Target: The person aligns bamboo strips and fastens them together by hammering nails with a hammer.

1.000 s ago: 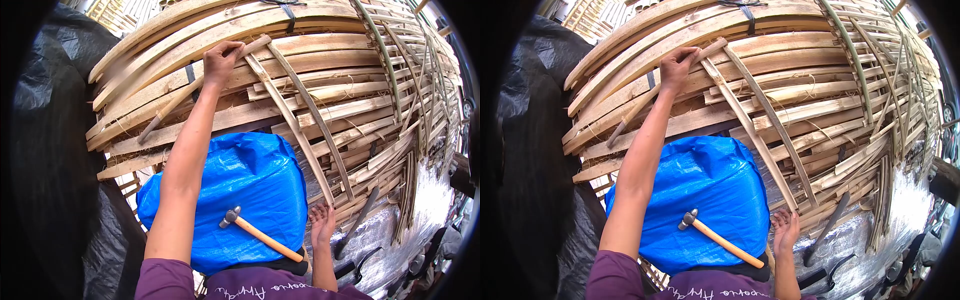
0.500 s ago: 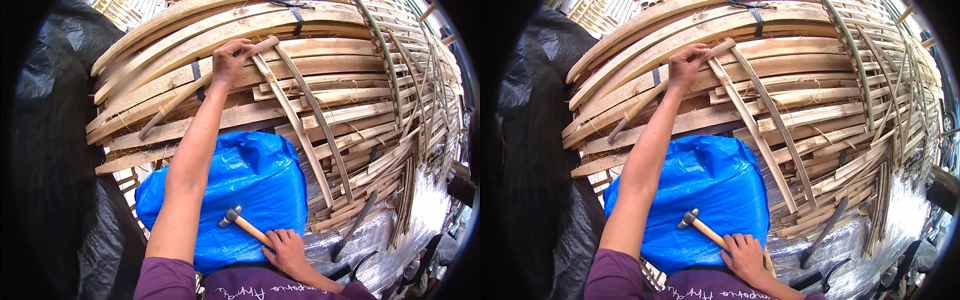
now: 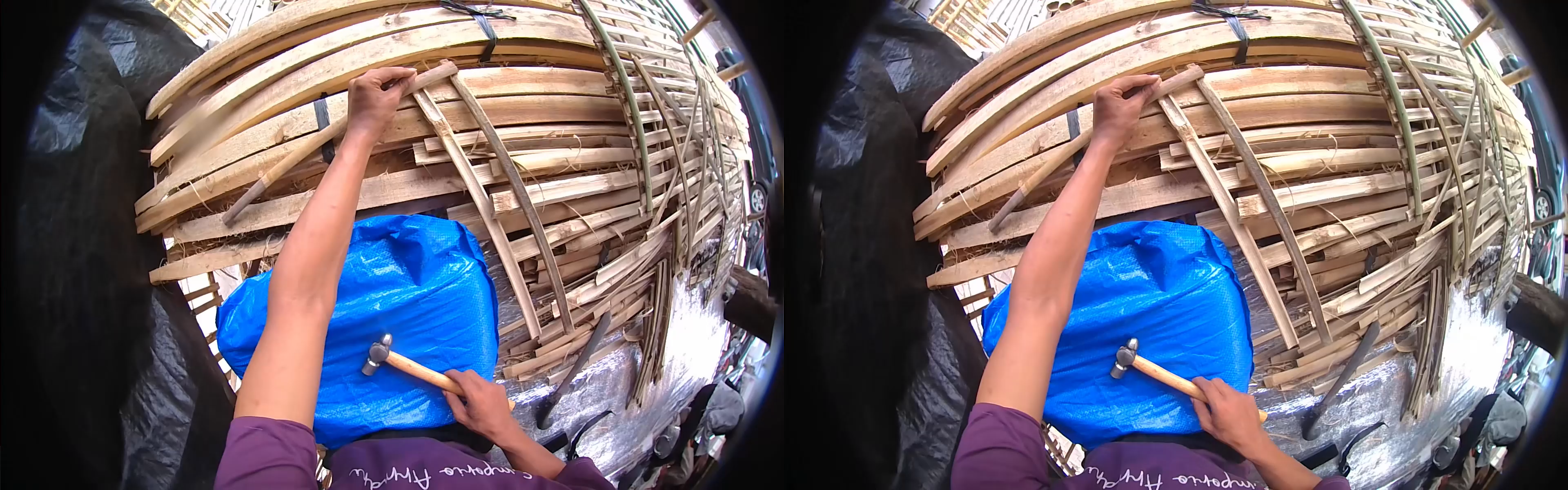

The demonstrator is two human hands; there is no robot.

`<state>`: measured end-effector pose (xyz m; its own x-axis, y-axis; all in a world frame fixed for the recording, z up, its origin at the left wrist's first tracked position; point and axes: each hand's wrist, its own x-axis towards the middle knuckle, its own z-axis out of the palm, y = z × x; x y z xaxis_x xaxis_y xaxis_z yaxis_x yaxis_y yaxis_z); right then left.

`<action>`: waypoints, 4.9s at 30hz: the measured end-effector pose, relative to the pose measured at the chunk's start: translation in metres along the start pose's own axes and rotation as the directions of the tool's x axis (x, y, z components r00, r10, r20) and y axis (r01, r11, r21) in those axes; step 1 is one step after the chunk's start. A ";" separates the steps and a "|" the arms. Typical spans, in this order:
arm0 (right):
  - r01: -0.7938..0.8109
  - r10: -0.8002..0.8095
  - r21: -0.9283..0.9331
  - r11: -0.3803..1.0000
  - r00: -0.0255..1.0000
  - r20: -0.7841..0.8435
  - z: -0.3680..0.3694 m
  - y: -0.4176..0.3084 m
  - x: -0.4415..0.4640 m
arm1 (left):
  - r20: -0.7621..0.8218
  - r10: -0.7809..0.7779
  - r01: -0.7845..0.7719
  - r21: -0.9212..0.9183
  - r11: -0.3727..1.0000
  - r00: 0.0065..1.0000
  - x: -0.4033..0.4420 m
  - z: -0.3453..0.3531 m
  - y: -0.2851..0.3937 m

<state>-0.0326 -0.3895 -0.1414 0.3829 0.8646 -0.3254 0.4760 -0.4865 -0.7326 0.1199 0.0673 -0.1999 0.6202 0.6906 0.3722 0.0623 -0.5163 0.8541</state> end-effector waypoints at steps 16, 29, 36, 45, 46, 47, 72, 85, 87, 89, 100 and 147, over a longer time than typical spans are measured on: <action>-0.102 0.264 0.784 0.612 0.961 -0.081 -0.112 -0.001 0.105 | -0.029 0.164 -0.156 0.192 0.969 0.986 -0.005 0.011 -0.008; 0.020 0.176 0.698 0.715 0.962 -0.208 -0.141 -0.008 0.224 | -0.050 0.218 -0.203 0.212 0.956 0.975 -0.010 0.011 -0.008; 0.194 0.021 0.292 0.936 0.799 -0.600 -0.140 0.007 0.254 | -0.066 0.252 -0.235 0.199 0.951 0.965 -0.009 0.013 -0.013; 0.189 -0.359 -0.317 0.929 0.665 -0.655 -0.155 -0.006 0.278 | -0.071 0.301 -0.279 0.225 0.934 0.951 -0.008 0.014 -0.017; 0.153 -0.349 -0.340 0.928 0.680 -0.645 -0.155 -0.009 0.278 | -0.067 0.320 -0.298 0.225 0.928 0.945 -0.007 0.013 -0.016; 0.113 -0.335 -0.363 0.925 0.695 -0.636 -0.154 -0.010 0.278 | -0.066 0.318 -0.297 0.225 0.928 0.946 -0.008 0.012 -0.014; 0.212 -0.371 -0.311 0.926 0.657 -0.657 -0.151 -0.014 0.281 | -0.091 0.260 -0.233 0.233 0.944 0.961 -0.008 0.012 -0.012; 0.258 -0.430 -0.345 0.902 0.593 -0.680 -0.149 -0.007 0.283 | -0.096 0.242 -0.217 0.217 0.952 0.966 -0.008 0.011 -0.012; 0.104 -0.359 -0.420 0.901 0.723 -0.590 -0.139 -0.001 0.284 | -0.098 0.233 -0.209 0.211 0.955 0.968 -0.008 0.011 -0.013; 0.130 -0.390 -0.432 0.892 0.703 -0.594 -0.139 -0.002 0.285 | -0.081 0.175 -0.155 0.212 0.965 0.981 -0.008 0.011 -0.012; 0.065 -0.326 -0.419 0.905 0.738 -0.590 -0.143 0.001 0.282 | -0.114 0.226 -0.198 0.213 0.957 0.968 -0.006 0.013 -0.014; 0.259 -0.252 -0.094 0.961 0.688 -0.681 -0.141 0.006 0.271 | -0.148 0.221 -0.195 0.171 0.966 0.964 -0.007 0.013 -0.009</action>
<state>0.1854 -0.1761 -0.1497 0.6823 0.6318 0.3678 0.6312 -0.2552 -0.7324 0.1256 0.0604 -0.2152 0.4955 0.6264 0.6018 0.0730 -0.7204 0.6897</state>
